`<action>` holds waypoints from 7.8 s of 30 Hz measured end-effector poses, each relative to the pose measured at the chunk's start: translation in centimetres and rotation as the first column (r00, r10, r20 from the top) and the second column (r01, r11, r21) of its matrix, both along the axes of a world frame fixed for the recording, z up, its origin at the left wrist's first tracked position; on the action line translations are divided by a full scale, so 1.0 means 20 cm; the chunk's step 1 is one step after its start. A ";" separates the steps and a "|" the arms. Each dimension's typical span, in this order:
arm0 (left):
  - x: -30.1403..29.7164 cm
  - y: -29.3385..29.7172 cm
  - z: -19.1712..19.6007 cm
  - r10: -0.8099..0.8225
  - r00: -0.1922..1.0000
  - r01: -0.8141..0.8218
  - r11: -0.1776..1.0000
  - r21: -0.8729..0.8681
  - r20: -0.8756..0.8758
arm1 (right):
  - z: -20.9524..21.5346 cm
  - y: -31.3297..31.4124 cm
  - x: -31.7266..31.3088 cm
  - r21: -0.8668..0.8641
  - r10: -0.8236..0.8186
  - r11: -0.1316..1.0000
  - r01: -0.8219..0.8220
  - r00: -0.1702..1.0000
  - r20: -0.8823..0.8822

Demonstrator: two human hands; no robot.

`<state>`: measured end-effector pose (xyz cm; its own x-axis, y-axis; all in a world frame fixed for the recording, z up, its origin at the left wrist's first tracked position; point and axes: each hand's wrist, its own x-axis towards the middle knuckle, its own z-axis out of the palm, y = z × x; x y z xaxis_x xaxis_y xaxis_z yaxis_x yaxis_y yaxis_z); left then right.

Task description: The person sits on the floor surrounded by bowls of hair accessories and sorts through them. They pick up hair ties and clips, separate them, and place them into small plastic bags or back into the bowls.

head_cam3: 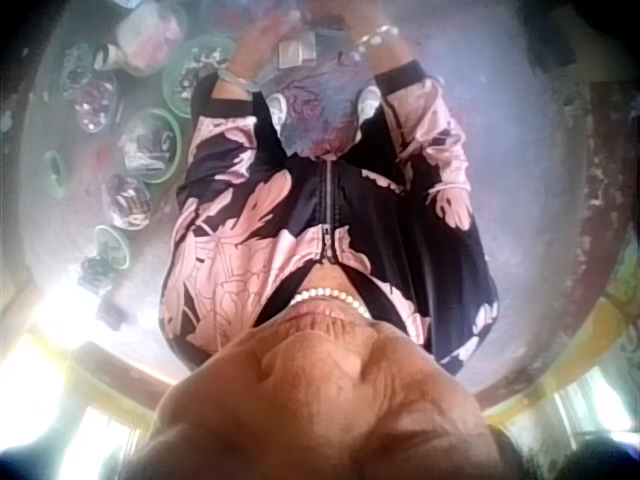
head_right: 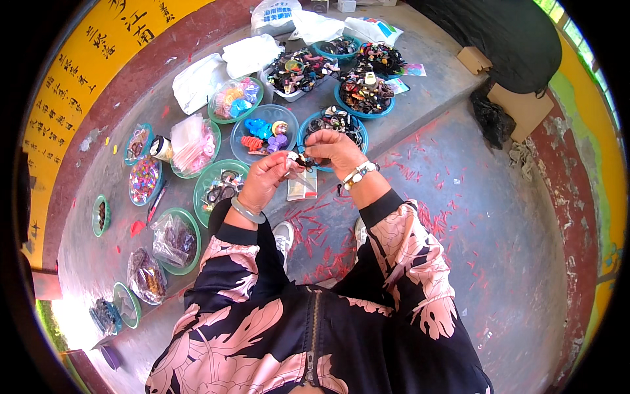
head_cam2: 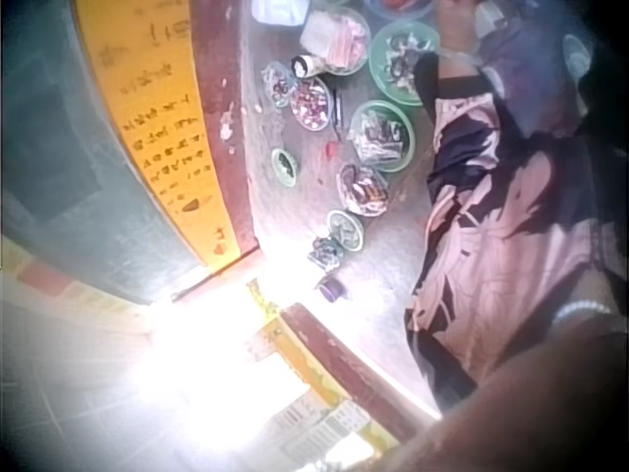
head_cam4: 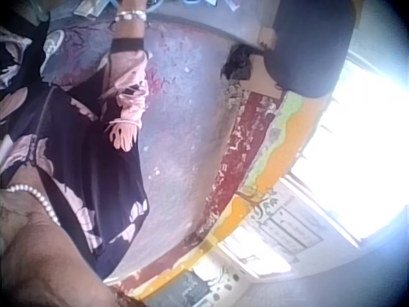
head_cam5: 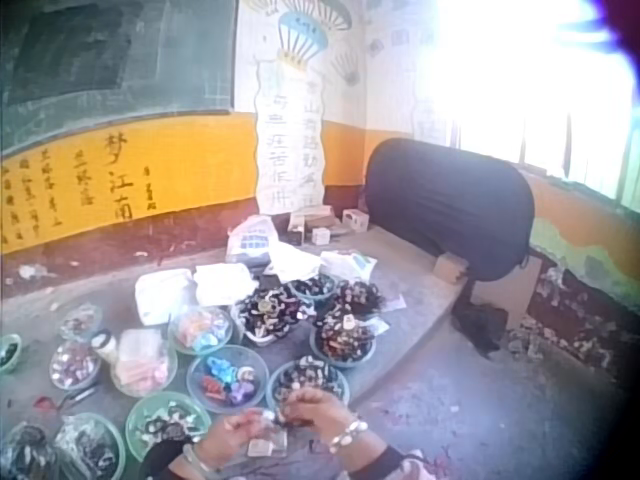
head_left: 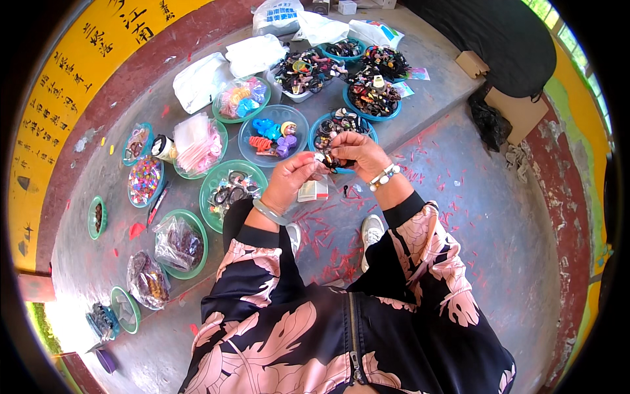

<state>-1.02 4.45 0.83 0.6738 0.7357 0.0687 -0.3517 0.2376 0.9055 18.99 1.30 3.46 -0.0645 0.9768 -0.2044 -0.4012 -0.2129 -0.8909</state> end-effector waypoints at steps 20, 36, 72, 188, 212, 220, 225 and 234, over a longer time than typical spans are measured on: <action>-0.02 0.02 0.06 0.084 0.975 -0.023 0.959 -0.281 0.206 | -0.01 0.01 -0.04 0.220 -0.089 0.975 0.034 0.965 0.247; 0.01 0.01 0.02 0.095 0.995 -0.093 0.993 -0.076 0.015 | 0.03 -0.03 -0.13 0.666 -0.615 0.741 -0.092 0.307 0.726; -0.05 0.03 0.06 0.003 0.982 0.061 0.939 -0.338 0.188 | 0.03 -0.04 0.00 -0.032 0.310 0.951 -0.308 0.941 0.135; -0.09 0.02 0.11 -0.196 0.864 0.325 0.921 -0.215 0.465 | 0.03 -0.06 -0.03 0.245 0.232 0.928 -0.279 0.951 0.206; -0.09 0.07 0.03 0.283 0.827 0.024 0.845 -0.534 0.485 | 0.11 -0.09 -0.07 -0.172 0.588 0.809 -0.562 0.775 0.230; -0.09 0.07 0.05 0.265 0.842 0.032 0.845 -0.534 0.470 | 0.03 -0.05 -0.05 -0.061 0.289 0.957 -0.283 0.948 0.132; -0.09 0.08 0.04 0.160 0.863 0.125 0.851 -0.510 0.479 | 0.03 -0.05 -0.07 -0.052 0.164 0.986 -0.160 0.983 0.088; -0.06 0.07 0.06 0.232 0.886 0.060 0.800 -0.597 0.401 | 0.06 -0.06 -0.09 0.015 -0.042 0.999 0.041 0.992 0.117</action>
<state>-2.28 5.76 2.06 0.6101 0.7829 -0.1216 -0.7131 0.6095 0.3464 17.11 0.13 4.74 -0.0002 0.9806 -0.1959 -0.3018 -0.1869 -0.9349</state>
